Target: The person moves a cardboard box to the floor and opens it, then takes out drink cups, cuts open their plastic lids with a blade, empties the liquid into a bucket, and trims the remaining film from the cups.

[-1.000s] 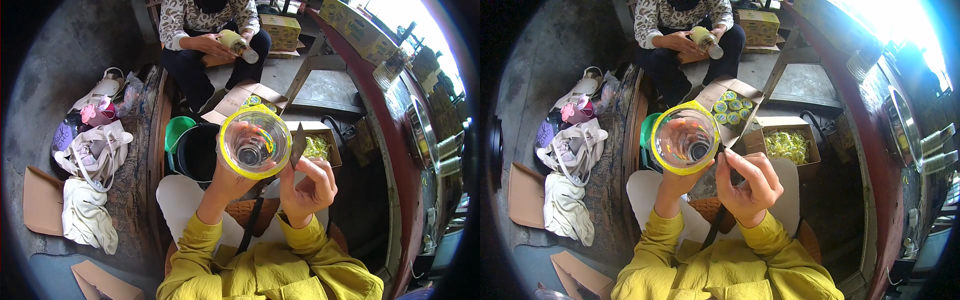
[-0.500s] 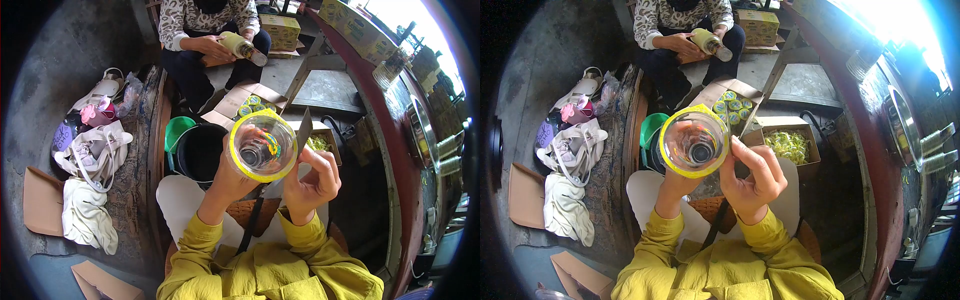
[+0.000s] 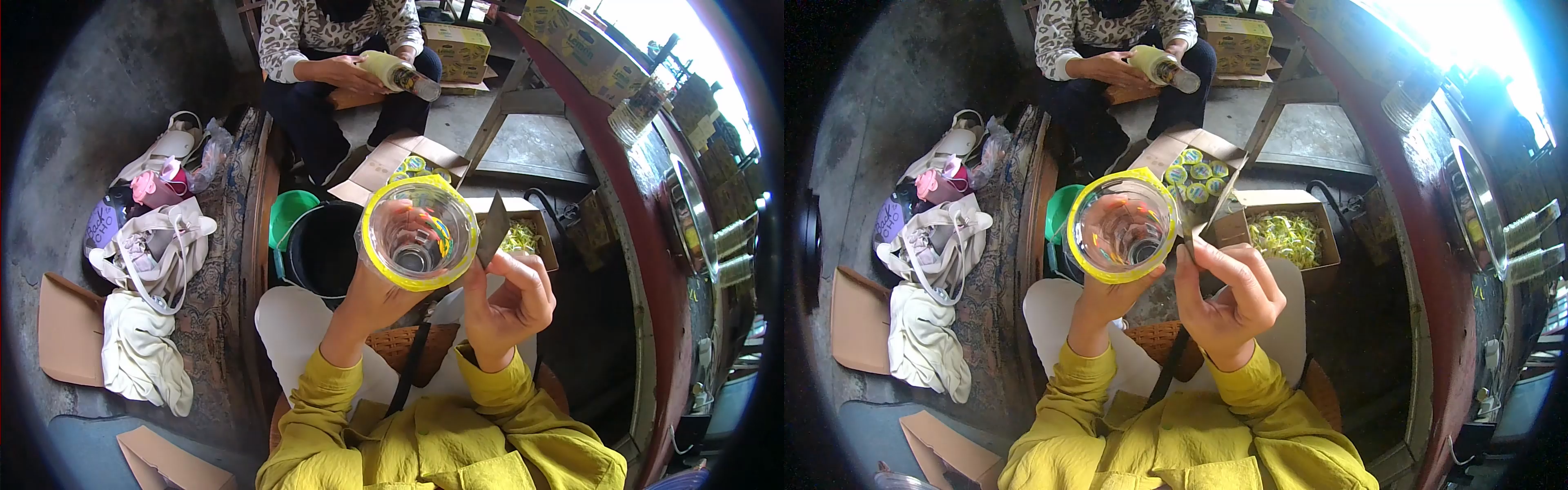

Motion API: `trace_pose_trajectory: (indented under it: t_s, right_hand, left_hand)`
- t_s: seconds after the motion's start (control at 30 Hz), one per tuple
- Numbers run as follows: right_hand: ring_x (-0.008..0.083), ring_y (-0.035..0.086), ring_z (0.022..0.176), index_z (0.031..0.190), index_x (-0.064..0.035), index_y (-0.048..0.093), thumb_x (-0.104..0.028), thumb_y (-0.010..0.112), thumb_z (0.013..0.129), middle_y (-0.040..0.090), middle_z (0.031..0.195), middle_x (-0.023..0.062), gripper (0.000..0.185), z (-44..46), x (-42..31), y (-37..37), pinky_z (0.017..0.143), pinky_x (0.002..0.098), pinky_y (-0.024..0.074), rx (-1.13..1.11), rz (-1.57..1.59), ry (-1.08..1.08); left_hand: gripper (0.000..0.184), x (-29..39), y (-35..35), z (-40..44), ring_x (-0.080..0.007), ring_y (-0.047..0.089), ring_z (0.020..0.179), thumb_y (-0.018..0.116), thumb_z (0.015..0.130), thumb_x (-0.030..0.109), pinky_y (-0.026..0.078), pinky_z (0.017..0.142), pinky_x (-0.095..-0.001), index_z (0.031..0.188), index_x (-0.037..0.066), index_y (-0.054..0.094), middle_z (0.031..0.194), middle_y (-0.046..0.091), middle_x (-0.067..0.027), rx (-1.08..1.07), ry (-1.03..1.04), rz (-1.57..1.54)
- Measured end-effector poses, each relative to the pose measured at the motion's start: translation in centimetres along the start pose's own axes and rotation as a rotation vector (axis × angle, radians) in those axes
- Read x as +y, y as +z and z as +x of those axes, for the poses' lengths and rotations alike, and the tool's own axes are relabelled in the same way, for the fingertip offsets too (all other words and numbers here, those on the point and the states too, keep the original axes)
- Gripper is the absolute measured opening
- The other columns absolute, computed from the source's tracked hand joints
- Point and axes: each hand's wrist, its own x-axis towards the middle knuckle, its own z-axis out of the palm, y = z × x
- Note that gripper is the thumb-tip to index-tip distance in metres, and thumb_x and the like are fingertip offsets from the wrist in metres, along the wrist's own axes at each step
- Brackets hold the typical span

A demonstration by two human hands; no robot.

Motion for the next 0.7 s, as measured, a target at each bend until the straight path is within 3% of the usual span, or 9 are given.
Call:
trace_pose_trajectory:
  t_s: [0.43, 0.7]
  right_hand:
    - [0.0124, 0.054, 0.051, 0.080, 0.0004, 0.065, 0.008, 0.069, 0.059, 0.058, 0.062, 0.0073, 0.023, 0.08, -0.21, 0.39, 0.046, 0.0194, 0.0392, 0.036, -0.088, -0.053]
    - [0.0116, 0.055, 0.053, 0.081, 0.0016, 0.065, 0.010, 0.068, 0.058, 0.059, 0.064, 0.0083, 0.025, 0.78, 0.08, 0.51, 0.047, 0.0192, 0.0402, 0.057, -0.104, -0.053]
  left_hand:
    - [0.073, -0.23, 0.09, 0.13, -0.0162, 0.051, 0.093, 0.075, 0.065, 0.007, 0.043, 0.079, -0.0268, 0.121, 0.001, 0.028, 0.106, 0.045, -0.0109, -0.011, -0.032, 0.012]
    - [0.071, -0.27, -0.18, 0.06, -0.0167, 0.052, 0.094, 0.074, 0.069, 0.016, 0.044, 0.081, -0.0274, 0.122, -0.001, 0.031, 0.106, 0.047, -0.0118, -0.077, -0.041, 0.109]
